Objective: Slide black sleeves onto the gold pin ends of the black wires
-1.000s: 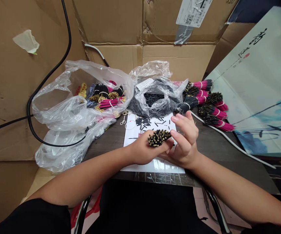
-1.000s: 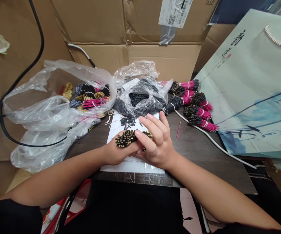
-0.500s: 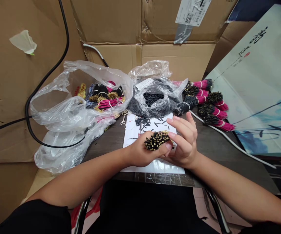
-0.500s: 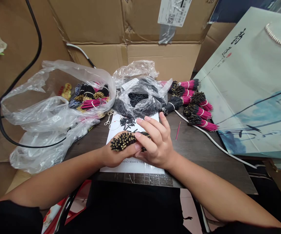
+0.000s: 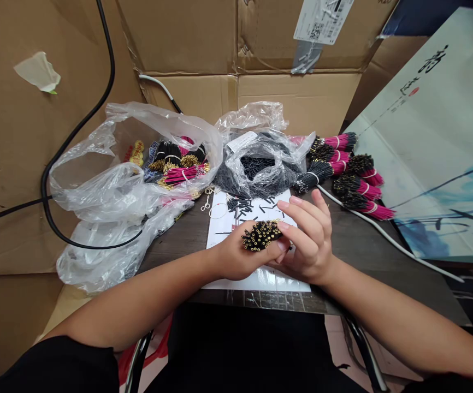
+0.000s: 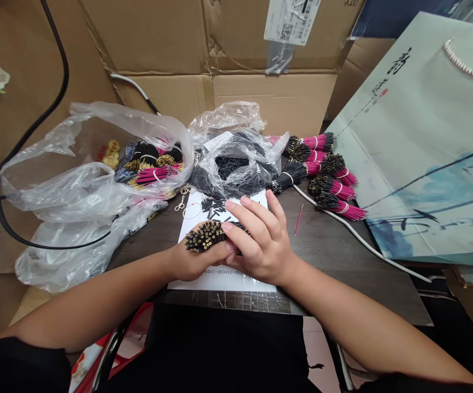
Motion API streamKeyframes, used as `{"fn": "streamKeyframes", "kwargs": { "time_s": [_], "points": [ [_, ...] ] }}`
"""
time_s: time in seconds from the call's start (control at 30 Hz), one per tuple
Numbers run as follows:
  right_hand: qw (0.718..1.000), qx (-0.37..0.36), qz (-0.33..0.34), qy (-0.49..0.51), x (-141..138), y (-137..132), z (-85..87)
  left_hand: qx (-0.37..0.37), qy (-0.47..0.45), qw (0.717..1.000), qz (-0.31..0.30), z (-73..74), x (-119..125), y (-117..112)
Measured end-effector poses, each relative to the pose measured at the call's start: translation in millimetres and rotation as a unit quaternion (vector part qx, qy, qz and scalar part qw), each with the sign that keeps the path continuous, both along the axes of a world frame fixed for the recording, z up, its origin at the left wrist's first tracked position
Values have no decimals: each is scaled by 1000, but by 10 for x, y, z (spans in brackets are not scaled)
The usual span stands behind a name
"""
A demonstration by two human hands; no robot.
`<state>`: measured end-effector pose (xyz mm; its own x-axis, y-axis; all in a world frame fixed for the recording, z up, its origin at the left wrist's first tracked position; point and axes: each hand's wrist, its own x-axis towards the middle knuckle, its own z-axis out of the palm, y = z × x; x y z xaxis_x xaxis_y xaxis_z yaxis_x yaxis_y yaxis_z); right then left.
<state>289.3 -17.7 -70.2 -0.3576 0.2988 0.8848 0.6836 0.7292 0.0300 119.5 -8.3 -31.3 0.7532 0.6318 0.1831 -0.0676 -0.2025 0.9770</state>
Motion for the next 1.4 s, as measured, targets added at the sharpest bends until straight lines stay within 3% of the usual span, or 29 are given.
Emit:
{"fn": "streamKeyframes", "kwargs": {
  "time_s": [0.23, 0.53, 0.67, 0.77, 0.97, 1.2, 1.3, 1.4],
  "points": [
    [997, -45, 60, -21, 25, 12, 35, -102, 1, 995, -19, -10, 9, -17],
    [999, -1, 16, -33, 55, -19, 51, -143, 8, 989, -27, -38, 16, -3],
    [999, -13, 26, -39, 54, -5, 54, -156, 23, 987, -29, -65, 19, -7],
    [997, -43, 56, -44, 67, 31, 75, -131, 25, 991, -6, -69, 15, 0],
    [987, -123, 98, -41, 217, 113, 127, 33, 33, 993, 108, -56, -14, 54],
    [981, -147, 121, 31, 223, 95, 66, 52, 59, 990, 116, -54, -11, 81],
    [982, -165, 82, -35, 282, 115, 175, 75, 84, 985, 128, -63, -17, 94],
    [949, -256, -59, -173, 558, 158, 285, 105, 114, 974, 165, -80, -28, 112]
  ]
}}
